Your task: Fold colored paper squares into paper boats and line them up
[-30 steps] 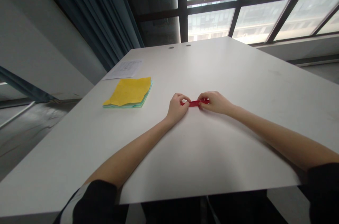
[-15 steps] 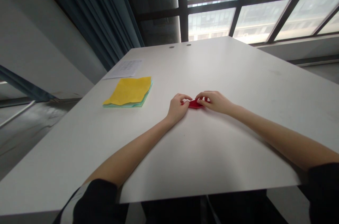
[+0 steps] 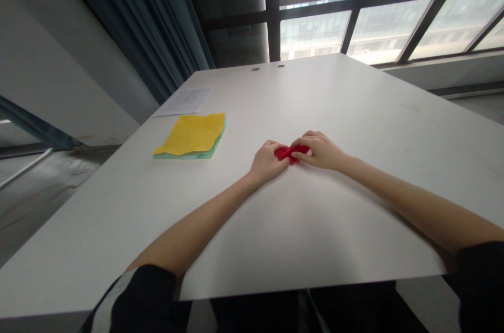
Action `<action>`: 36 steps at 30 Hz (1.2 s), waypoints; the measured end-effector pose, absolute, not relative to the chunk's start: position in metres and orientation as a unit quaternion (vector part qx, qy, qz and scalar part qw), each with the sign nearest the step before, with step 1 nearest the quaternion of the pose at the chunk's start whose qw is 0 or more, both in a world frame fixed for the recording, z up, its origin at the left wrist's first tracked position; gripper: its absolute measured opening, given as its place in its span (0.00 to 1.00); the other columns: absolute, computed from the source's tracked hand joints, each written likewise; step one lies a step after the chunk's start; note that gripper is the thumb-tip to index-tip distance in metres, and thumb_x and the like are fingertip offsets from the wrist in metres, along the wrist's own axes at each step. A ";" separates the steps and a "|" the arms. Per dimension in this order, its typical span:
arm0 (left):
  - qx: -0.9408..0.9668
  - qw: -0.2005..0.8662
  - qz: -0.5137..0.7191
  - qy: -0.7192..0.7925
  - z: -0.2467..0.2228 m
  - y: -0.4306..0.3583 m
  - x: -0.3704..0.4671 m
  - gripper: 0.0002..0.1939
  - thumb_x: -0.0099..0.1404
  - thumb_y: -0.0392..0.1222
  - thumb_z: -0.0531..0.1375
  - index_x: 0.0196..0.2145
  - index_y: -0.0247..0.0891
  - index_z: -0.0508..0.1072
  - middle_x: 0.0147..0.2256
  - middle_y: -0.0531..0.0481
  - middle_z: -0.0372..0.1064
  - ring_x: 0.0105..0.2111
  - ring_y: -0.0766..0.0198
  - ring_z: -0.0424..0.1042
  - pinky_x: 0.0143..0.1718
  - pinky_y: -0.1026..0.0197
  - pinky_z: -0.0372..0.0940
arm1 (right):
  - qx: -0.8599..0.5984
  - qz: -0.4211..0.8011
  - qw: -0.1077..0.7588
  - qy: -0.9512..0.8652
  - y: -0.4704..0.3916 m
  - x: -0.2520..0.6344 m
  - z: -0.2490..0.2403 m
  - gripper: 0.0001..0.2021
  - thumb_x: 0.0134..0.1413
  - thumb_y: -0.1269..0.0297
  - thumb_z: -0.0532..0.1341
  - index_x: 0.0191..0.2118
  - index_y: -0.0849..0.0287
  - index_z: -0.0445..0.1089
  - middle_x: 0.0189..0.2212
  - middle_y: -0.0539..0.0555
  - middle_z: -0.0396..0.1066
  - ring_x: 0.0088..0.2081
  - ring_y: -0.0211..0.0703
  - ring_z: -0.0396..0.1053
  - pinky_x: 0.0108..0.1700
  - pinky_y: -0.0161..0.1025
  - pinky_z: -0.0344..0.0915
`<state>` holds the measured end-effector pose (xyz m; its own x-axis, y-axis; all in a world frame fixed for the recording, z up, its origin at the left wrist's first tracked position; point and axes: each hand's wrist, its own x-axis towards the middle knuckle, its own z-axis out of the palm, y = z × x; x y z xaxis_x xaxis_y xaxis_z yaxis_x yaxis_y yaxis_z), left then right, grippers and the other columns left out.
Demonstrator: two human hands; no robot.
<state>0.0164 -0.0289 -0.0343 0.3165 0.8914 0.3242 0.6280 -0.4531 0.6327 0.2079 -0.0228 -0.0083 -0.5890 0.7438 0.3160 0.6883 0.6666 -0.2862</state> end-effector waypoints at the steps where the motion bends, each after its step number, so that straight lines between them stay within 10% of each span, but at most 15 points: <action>1: 0.789 0.200 0.325 0.481 -0.035 -0.029 0.016 0.14 0.52 0.43 0.61 0.38 0.39 0.74 0.37 0.48 0.68 0.36 0.62 0.68 0.41 0.60 0.63 | -0.408 0.066 0.201 -0.888 -0.023 0.208 -0.009 0.14 0.53 0.56 0.56 0.42 0.57 0.70 0.34 0.55 0.74 0.42 0.50 0.65 0.46 0.46 0.57; 15: 0.787 0.183 0.310 0.502 -0.029 -0.033 0.019 0.14 0.50 0.40 0.60 0.37 0.39 0.69 0.36 0.49 0.71 0.34 0.60 0.67 0.37 0.58 0.62 | -0.447 0.047 0.157 -0.879 -0.025 0.200 -0.015 0.27 0.45 0.56 0.59 0.53 0.58 0.59 0.35 0.57 0.74 0.48 0.55 0.63 0.48 0.50 0.55; 28: 0.800 0.154 0.296 0.499 -0.032 -0.034 0.021 0.13 0.53 0.45 0.60 0.37 0.40 0.70 0.37 0.49 0.71 0.36 0.59 0.67 0.36 0.59 0.61 | -0.434 0.067 0.209 -0.874 -0.021 0.206 -0.001 0.09 0.50 0.62 0.57 0.35 0.55 0.72 0.33 0.54 0.74 0.44 0.51 0.64 0.47 0.48 0.56; 36: 0.804 0.145 0.286 0.500 -0.032 -0.034 0.020 0.15 0.53 0.47 0.60 0.38 0.39 0.70 0.37 0.49 0.70 0.36 0.60 0.67 0.37 0.58 0.62 | -0.440 0.050 0.229 -0.867 -0.018 0.208 -0.007 0.16 0.52 0.59 0.57 0.45 0.58 0.70 0.41 0.57 0.73 0.46 0.52 0.64 0.47 0.48 0.58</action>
